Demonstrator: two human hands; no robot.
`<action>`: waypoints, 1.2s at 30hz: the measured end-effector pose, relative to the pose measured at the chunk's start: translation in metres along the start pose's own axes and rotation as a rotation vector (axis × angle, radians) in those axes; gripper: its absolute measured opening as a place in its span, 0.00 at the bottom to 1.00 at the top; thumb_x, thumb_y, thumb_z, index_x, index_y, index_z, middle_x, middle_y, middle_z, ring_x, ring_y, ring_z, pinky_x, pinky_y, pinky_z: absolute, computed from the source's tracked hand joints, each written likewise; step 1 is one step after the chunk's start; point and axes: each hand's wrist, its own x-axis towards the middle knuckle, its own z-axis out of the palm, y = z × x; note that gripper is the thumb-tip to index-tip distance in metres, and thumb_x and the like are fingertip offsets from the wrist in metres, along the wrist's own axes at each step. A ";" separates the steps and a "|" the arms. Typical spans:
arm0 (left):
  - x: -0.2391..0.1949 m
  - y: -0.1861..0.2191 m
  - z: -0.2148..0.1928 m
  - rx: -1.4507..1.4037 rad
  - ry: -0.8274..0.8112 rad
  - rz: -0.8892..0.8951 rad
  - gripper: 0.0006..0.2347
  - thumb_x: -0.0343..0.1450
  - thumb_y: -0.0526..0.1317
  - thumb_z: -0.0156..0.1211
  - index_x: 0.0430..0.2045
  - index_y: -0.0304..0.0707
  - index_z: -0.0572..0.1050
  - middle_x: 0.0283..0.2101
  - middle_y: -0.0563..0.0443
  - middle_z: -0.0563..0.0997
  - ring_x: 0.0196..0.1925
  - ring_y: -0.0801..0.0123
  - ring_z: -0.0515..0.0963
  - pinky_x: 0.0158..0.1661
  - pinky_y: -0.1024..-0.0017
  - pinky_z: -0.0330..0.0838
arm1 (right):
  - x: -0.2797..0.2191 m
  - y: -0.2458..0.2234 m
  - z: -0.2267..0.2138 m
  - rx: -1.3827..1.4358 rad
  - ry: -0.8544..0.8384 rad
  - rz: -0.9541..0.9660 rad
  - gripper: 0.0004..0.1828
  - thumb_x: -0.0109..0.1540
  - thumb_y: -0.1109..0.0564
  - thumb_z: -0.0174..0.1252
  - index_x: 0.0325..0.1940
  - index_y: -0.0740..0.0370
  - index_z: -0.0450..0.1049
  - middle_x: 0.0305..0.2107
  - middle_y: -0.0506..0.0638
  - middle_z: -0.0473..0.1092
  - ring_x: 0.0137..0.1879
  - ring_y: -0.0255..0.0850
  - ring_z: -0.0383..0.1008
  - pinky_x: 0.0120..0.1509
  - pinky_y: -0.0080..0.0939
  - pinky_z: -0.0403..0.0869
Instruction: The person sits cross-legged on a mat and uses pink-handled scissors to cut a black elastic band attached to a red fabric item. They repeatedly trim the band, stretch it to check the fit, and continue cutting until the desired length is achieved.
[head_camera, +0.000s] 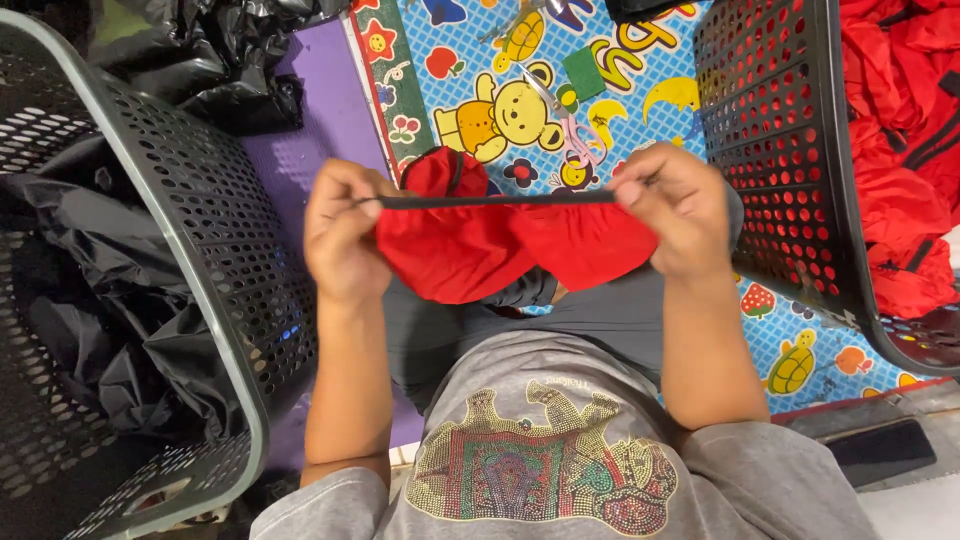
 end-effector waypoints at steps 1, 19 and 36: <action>0.001 0.002 -0.006 0.000 0.000 -0.003 0.06 0.65 0.32 0.55 0.30 0.39 0.65 0.26 0.43 0.71 0.26 0.68 0.71 0.31 0.70 0.67 | -0.001 -0.002 -0.003 0.000 0.002 0.002 0.08 0.64 0.61 0.61 0.39 0.72 0.75 0.25 0.50 0.65 0.32 0.31 0.62 0.38 0.32 0.65; 0.006 0.042 -0.010 -0.231 0.084 -0.019 0.06 0.66 0.34 0.49 0.31 0.47 0.62 0.21 0.58 0.62 0.24 0.75 0.56 0.35 0.72 0.55 | -0.001 -0.022 -0.032 0.237 0.159 0.050 0.09 0.64 0.65 0.54 0.47 0.58 0.65 0.30 0.47 0.68 0.32 0.31 0.64 0.44 0.27 0.67; 0.000 0.016 0.022 1.015 -0.331 0.191 0.14 0.71 0.33 0.48 0.44 0.35 0.81 0.43 0.34 0.79 0.49 0.38 0.78 0.53 0.50 0.69 | -0.001 -0.006 0.005 -0.036 -0.193 0.049 0.11 0.67 0.63 0.55 0.50 0.76 0.71 0.27 0.57 0.72 0.34 0.34 0.71 0.41 0.32 0.69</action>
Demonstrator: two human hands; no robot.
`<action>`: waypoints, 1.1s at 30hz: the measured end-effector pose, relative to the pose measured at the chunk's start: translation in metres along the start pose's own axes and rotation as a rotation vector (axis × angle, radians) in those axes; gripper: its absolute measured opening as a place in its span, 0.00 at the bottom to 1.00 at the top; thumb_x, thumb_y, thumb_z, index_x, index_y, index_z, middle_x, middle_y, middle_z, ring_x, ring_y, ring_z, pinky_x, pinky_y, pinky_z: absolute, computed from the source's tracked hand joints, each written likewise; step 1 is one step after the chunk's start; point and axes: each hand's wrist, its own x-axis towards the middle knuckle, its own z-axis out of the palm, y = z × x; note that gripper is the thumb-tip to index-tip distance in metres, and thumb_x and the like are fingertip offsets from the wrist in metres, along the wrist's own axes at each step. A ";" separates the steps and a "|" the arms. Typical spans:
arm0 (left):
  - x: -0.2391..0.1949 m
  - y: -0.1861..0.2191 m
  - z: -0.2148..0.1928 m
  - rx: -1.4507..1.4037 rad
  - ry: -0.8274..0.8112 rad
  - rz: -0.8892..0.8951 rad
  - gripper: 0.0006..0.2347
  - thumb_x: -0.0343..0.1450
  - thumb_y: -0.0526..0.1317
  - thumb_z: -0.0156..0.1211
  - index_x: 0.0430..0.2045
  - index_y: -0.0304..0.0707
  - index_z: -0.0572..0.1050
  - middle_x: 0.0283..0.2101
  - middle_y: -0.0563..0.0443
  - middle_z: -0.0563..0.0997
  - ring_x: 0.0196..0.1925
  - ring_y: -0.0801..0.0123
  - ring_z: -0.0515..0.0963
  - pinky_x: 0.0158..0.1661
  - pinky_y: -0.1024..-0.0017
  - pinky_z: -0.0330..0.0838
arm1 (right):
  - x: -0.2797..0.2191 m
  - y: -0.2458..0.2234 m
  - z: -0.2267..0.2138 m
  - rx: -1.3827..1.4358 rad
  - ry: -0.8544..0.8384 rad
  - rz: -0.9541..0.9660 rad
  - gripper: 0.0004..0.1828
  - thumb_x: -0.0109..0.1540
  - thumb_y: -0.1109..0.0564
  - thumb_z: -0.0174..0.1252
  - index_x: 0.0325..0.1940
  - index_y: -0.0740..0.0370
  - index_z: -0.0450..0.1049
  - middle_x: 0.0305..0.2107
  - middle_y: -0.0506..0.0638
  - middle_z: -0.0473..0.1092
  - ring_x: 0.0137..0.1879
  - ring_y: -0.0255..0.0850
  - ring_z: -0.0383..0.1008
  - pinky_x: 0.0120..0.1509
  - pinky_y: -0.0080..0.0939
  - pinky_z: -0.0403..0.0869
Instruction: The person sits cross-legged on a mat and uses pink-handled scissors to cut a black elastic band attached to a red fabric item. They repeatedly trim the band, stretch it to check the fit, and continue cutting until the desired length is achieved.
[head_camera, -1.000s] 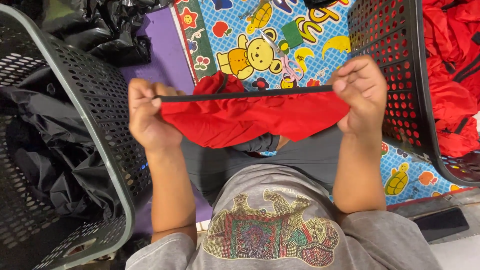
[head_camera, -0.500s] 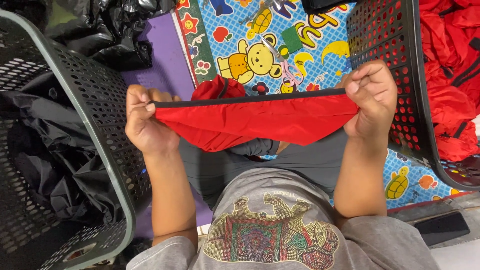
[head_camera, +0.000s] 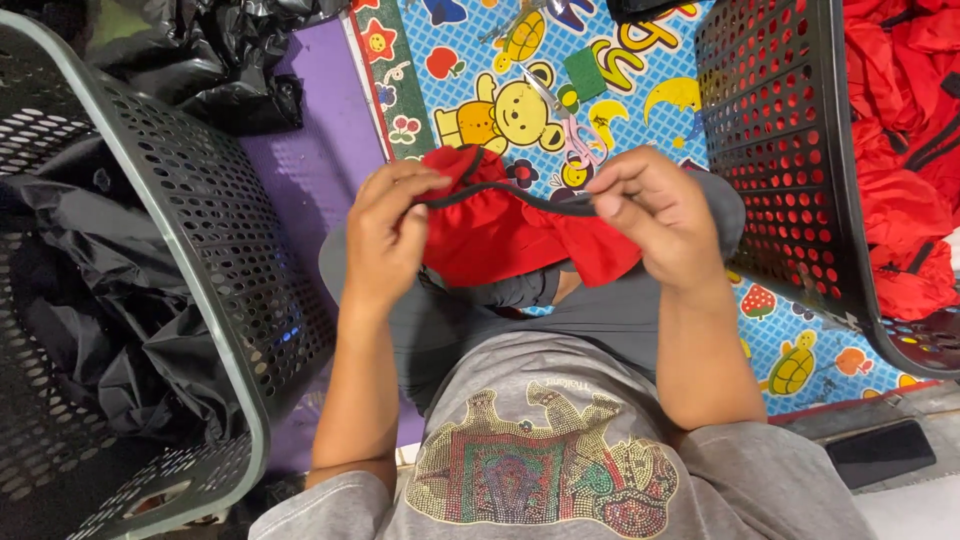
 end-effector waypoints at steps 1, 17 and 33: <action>0.006 0.007 0.005 0.000 0.001 -0.001 0.14 0.71 0.33 0.48 0.44 0.35 0.81 0.43 0.34 0.79 0.49 0.38 0.78 0.53 0.50 0.69 | 0.000 0.000 0.006 0.000 -0.002 0.001 0.11 0.67 0.63 0.55 0.50 0.76 0.71 0.27 0.57 0.72 0.34 0.34 0.71 0.41 0.32 0.69; 0.019 0.033 -0.002 -0.247 -0.180 -0.039 0.02 0.71 0.33 0.67 0.27 0.37 0.81 0.26 0.47 0.79 0.30 0.60 0.79 0.40 0.67 0.71 | -0.009 0.007 -0.025 -0.022 0.085 0.054 0.13 0.66 0.67 0.61 0.52 0.73 0.67 0.30 0.58 0.74 0.34 0.32 0.70 0.42 0.29 0.68; 0.017 0.019 -0.022 -0.372 -0.315 -0.068 0.06 0.75 0.27 0.53 0.34 0.27 0.80 0.32 0.44 0.75 0.35 0.63 0.72 0.44 0.66 0.69 | -0.010 0.009 -0.029 0.018 0.139 0.045 0.10 0.66 0.69 0.59 0.49 0.74 0.67 0.30 0.61 0.74 0.34 0.32 0.73 0.41 0.29 0.70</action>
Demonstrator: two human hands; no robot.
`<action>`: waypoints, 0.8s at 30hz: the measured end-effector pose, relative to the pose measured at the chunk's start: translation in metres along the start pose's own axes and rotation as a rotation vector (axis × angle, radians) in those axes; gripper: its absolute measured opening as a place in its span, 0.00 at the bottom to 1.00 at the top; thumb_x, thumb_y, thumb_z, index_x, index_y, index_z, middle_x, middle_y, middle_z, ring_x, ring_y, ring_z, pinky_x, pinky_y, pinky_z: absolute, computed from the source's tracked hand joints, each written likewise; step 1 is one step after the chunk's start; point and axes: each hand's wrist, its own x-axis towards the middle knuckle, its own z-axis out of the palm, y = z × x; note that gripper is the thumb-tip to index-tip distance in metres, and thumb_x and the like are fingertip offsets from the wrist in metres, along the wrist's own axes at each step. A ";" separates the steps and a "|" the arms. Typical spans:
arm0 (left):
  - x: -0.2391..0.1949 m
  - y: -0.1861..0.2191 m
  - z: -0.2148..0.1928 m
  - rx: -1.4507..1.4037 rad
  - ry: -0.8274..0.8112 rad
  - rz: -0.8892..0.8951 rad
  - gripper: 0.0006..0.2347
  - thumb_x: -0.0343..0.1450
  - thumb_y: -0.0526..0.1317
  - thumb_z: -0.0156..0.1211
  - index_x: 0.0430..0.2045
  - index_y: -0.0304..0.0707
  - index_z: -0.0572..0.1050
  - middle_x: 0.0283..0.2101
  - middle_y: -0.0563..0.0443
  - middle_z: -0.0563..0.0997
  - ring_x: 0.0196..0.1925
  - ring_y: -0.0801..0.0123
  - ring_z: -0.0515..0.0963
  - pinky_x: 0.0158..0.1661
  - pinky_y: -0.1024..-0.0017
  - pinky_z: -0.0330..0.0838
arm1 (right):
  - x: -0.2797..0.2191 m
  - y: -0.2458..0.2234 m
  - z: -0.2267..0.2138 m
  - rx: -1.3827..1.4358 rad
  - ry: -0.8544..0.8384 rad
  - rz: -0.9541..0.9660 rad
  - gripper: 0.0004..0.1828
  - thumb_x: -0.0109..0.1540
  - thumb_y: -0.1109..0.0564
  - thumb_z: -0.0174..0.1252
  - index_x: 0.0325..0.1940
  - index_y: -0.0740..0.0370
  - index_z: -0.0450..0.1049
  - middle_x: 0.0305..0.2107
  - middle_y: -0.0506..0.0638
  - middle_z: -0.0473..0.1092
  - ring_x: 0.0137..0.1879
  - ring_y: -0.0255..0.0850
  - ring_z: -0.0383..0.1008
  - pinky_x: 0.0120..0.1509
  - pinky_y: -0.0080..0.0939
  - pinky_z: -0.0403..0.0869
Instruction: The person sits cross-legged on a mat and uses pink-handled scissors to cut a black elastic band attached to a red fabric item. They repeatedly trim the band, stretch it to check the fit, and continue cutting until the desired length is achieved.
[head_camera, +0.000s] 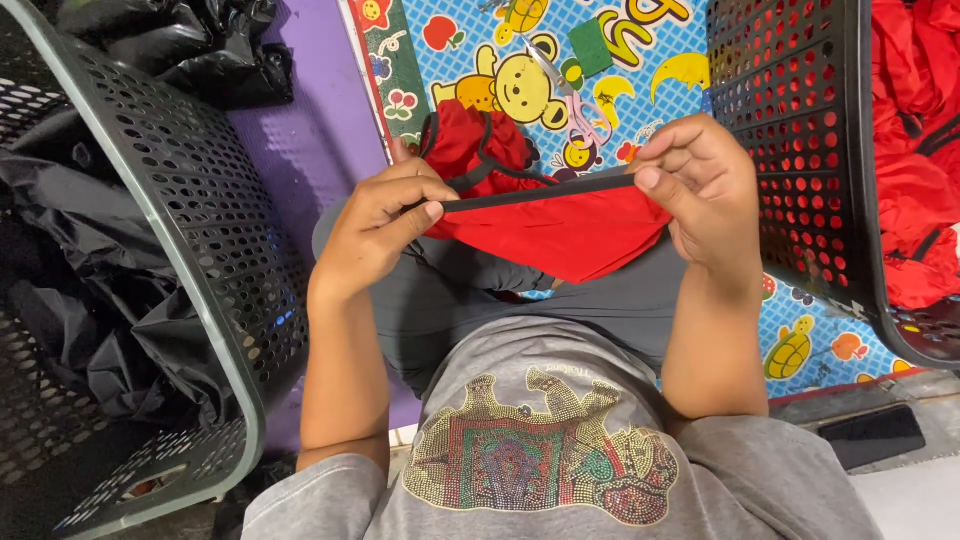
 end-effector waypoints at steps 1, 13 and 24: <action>0.000 -0.001 0.000 0.001 -0.001 0.001 0.06 0.75 0.27 0.53 0.34 0.27 0.80 0.32 0.44 0.75 0.35 0.63 0.72 0.44 0.66 0.69 | 0.000 -0.001 0.002 0.000 0.001 -0.001 0.10 0.66 0.69 0.59 0.49 0.74 0.67 0.30 0.61 0.74 0.34 0.32 0.73 0.41 0.29 0.70; -0.006 -0.013 -0.002 -0.067 0.030 -0.030 0.11 0.71 0.26 0.46 0.36 0.24 0.80 0.33 0.45 0.72 0.36 0.65 0.70 0.45 0.67 0.67 | 0.005 0.001 0.006 -0.073 -0.121 -0.031 0.09 0.65 0.70 0.61 0.48 0.75 0.70 0.30 0.59 0.75 0.36 0.32 0.73 0.44 0.30 0.72; 0.015 -0.002 0.038 0.198 0.052 0.196 0.10 0.77 0.35 0.51 0.45 0.28 0.78 0.40 0.33 0.79 0.44 0.37 0.80 0.49 0.49 0.72 | 0.007 -0.031 0.062 -0.287 -0.334 -0.033 0.10 0.63 0.69 0.63 0.48 0.70 0.74 0.33 0.57 0.79 0.43 0.41 0.80 0.54 0.46 0.76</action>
